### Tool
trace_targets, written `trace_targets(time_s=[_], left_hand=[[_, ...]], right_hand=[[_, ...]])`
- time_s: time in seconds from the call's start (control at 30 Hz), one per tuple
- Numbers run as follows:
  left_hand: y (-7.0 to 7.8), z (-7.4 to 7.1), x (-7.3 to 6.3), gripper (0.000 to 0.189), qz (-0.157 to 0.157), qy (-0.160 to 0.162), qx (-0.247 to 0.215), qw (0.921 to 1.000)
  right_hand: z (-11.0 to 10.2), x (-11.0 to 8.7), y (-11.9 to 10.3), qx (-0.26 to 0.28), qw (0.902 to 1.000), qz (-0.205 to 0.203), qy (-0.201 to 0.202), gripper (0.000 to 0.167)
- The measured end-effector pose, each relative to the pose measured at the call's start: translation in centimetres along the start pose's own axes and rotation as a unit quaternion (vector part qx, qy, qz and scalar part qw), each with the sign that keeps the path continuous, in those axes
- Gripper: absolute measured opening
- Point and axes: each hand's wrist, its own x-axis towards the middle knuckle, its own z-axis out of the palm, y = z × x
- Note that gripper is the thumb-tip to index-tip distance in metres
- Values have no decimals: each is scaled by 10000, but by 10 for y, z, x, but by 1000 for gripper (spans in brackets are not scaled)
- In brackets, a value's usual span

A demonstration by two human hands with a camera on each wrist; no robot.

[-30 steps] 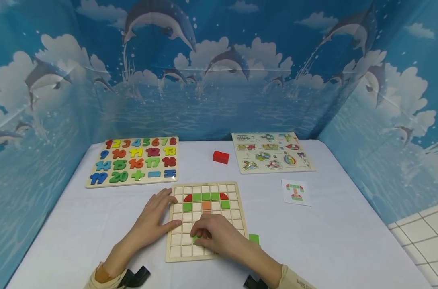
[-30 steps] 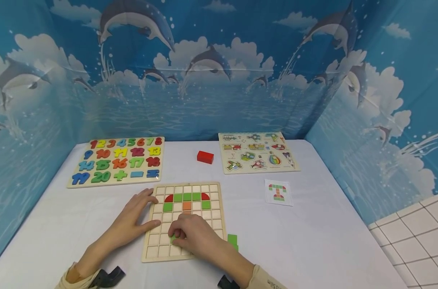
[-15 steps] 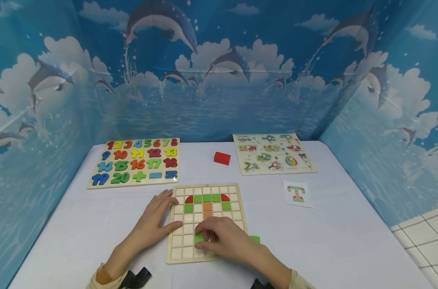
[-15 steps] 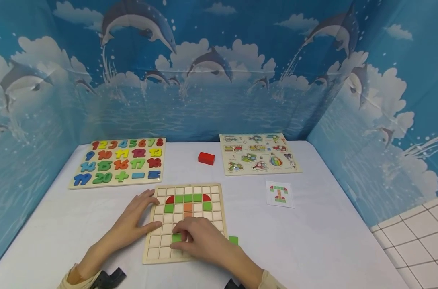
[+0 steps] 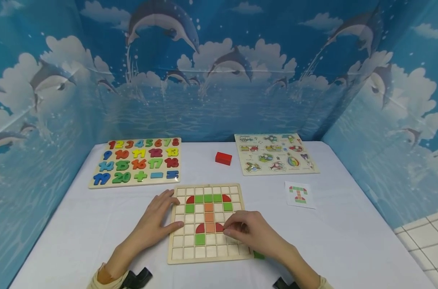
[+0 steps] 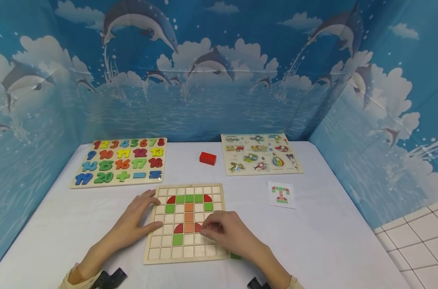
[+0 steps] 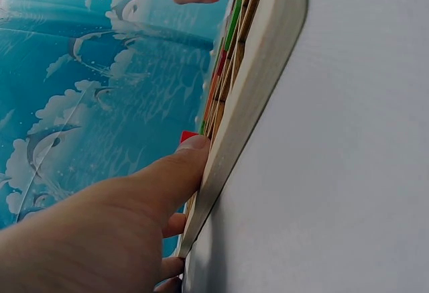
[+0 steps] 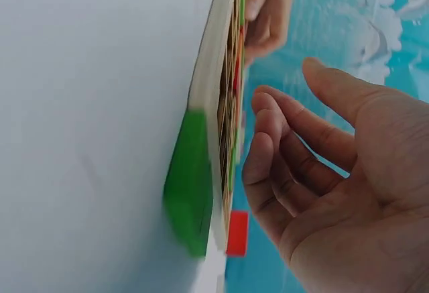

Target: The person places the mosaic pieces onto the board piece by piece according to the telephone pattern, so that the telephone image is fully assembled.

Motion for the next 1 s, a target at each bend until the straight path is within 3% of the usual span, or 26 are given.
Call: trace_targets(time_s=[0.53, 0.83, 1.0], left_hand=[[-1, 2, -1, 55, 51, 48, -7, 10000], [0, 0, 0, 55, -64, -71, -16, 10000], [1, -1, -1, 55, -58, -52, 28, 10000]], right_hand=[[-35, -35, 31, -294, 9937, 944, 521, 14], [-45, -42, 38, -520, 9943, 931, -45, 35], [-44, -42, 39, -502, 9946, 873, -236, 37]])
